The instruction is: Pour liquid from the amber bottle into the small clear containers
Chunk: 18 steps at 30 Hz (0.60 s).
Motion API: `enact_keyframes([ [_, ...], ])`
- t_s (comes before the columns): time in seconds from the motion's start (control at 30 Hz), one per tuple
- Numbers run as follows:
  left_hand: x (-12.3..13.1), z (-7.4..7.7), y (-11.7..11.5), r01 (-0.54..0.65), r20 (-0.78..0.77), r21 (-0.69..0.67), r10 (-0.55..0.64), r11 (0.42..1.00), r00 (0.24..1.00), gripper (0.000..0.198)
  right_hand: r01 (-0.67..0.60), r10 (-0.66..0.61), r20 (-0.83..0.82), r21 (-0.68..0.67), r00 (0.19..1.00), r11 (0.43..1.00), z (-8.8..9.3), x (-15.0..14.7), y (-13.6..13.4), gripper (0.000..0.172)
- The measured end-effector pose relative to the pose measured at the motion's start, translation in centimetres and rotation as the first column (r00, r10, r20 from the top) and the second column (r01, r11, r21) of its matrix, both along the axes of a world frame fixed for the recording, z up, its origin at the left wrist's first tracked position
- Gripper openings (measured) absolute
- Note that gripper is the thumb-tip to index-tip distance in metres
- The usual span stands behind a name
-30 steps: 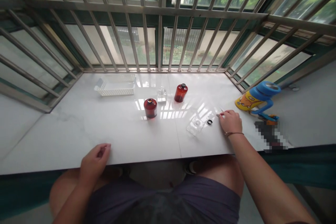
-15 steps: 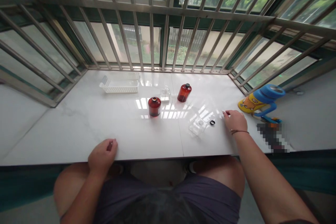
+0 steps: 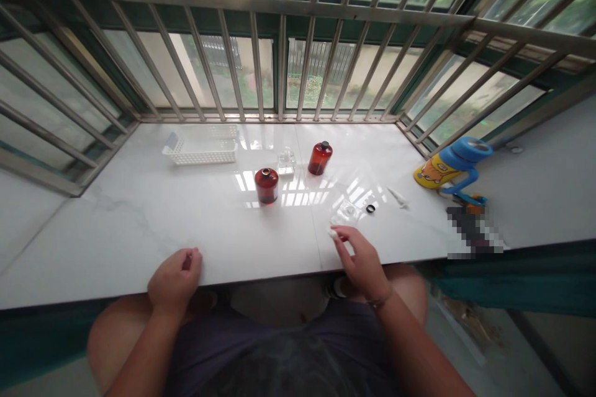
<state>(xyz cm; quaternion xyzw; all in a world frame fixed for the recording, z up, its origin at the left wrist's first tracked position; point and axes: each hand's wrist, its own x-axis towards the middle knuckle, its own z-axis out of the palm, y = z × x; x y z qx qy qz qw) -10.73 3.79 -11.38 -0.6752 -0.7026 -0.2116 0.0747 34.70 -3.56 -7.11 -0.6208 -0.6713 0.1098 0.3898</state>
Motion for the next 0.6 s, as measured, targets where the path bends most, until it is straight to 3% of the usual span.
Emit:
enact_keyframes([
  [0.07, 0.1, 0.1, 0.0, -0.007, -0.003, -0.010, 0.006, 1.000, 1.000, 0.034, -0.076, 0.077, 0.043, -0.021, 0.996, 0.997, -1.1, -1.3, 0.7, 0.021],
  [0.2, 0.1, 0.2, -0.1, 0.003, -0.001, 0.000, -0.003, 1.000, 1.000, 0.033, -0.002, 0.004, 0.083, -0.033, 0.997, 0.999, -3.0, -1.0, 2.0, 0.024],
  [0.43, -0.1, 0.0, -0.1, 0.014, 0.007, 0.002, -0.014, 1.000, 1.000, 0.032, 0.148, -0.143, 0.151, -0.024, 0.978, 0.989, -3.6, 1.0, 3.3, 0.032],
  [0.6, 0.0, 0.0, -0.1, 0.015, 0.017, 0.012, -0.015, 1.000, 1.000, 0.032, 0.193, -0.179, 0.262, -0.030, 0.948, 0.981, -4.1, 0.9, 5.3, 0.033],
])
